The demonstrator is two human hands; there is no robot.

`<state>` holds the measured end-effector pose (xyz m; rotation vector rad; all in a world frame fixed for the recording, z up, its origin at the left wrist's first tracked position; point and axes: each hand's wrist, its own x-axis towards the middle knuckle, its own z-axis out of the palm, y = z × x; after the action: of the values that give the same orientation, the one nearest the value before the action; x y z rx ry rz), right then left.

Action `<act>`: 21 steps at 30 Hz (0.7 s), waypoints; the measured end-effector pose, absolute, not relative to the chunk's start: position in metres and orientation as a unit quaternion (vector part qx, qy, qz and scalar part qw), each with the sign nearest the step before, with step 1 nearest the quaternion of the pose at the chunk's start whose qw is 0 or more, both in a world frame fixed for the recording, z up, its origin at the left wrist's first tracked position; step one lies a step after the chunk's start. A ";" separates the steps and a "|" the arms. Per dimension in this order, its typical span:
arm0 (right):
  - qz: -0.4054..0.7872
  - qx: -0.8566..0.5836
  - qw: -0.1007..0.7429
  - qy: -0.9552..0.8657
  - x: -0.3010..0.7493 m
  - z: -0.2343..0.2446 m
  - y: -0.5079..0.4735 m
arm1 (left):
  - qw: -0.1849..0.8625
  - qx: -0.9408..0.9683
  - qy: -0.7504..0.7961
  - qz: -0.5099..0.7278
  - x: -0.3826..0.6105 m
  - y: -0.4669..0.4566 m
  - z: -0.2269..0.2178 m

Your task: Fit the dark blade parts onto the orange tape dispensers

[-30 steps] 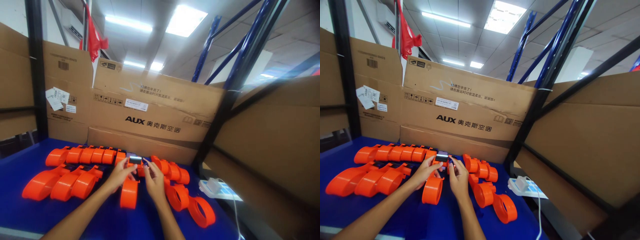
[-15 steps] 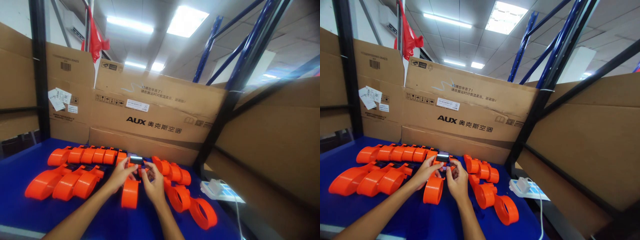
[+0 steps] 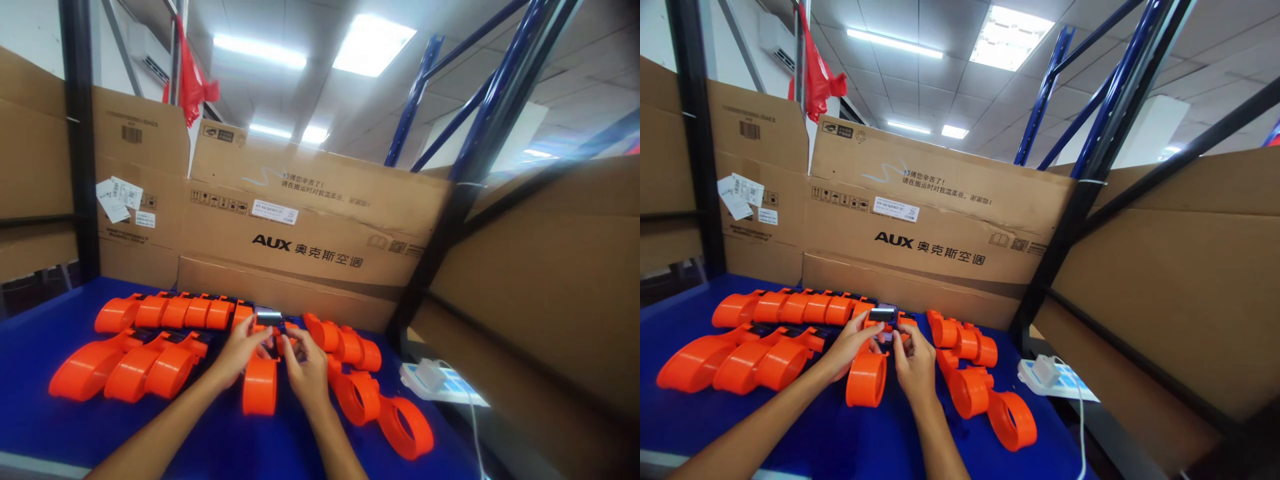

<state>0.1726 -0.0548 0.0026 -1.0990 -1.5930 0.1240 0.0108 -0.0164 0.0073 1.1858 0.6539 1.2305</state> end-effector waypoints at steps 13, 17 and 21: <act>0.028 -0.462 0.569 -0.679 0.172 0.002 -0.054 | 0.646 0.466 0.274 0.539 0.011 -0.017 0.009; 0.019 -0.437 0.575 -0.691 0.171 0.004 -0.056 | 0.676 0.435 0.247 0.540 0.011 -0.019 0.011; 0.009 -0.410 0.572 -0.711 0.171 0.006 -0.057 | 0.685 0.422 0.237 0.544 0.010 -0.020 0.012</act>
<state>0.1708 -0.0573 0.0059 -0.9611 -1.6671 0.0200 0.0104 -0.0202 0.0116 0.9464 0.5314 1.2182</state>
